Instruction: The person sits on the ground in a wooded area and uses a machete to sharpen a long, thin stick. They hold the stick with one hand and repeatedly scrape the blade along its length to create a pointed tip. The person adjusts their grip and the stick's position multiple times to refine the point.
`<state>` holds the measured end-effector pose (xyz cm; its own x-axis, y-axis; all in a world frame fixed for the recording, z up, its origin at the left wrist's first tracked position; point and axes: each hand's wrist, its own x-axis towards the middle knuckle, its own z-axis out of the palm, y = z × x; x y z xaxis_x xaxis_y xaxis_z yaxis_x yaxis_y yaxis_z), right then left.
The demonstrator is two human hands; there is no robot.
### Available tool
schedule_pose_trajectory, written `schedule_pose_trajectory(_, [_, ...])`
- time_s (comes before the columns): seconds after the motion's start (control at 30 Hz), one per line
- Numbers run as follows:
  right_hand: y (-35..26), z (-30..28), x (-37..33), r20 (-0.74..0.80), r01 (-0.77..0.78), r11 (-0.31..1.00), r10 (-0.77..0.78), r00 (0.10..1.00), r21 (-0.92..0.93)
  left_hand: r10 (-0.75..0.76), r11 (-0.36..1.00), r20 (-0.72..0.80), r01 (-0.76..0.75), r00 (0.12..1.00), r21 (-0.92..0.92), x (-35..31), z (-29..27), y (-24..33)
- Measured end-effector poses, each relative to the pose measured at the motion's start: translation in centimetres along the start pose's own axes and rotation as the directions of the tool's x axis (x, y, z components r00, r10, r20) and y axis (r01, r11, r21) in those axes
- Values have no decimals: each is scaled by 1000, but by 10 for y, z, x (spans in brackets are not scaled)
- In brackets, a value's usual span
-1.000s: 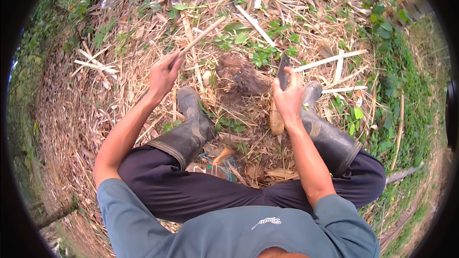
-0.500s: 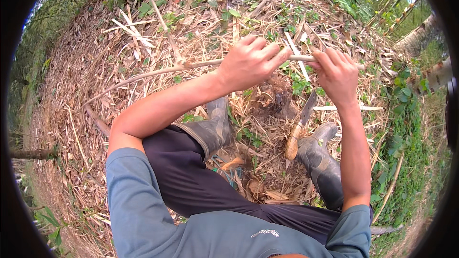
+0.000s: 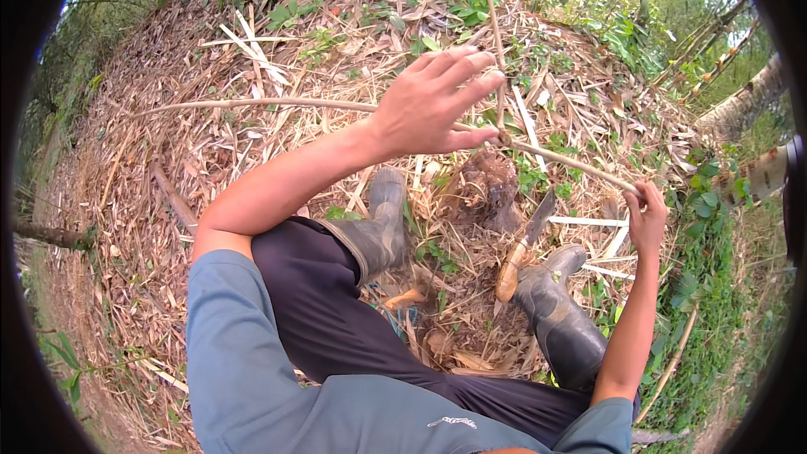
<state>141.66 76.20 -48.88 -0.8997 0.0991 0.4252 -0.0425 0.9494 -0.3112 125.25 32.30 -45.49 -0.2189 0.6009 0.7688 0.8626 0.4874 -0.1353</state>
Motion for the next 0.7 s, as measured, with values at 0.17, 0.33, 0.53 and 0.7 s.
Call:
schedule_pose_trajectory(0.17, [48,-6,-51,-39,-172,983,175,984,65,-142,971,356,200,924,-132,-11,12,-13])
schedule_pose_trajectory(0.33, [70,-6,-68,-55,-179,980,184,981,86,-225,847,758,507,612,-158,-26,20,-42])
schedule_pose_trajectory(0.53, [80,-2,-71,-89,-199,976,207,974,89,-261,847,801,527,538,-78,-37,12,-59])
schedule_pose_trajectory(0.7, [72,3,-76,-179,-148,980,123,976,-134,-256,926,525,362,812,-108,-41,17,-49])
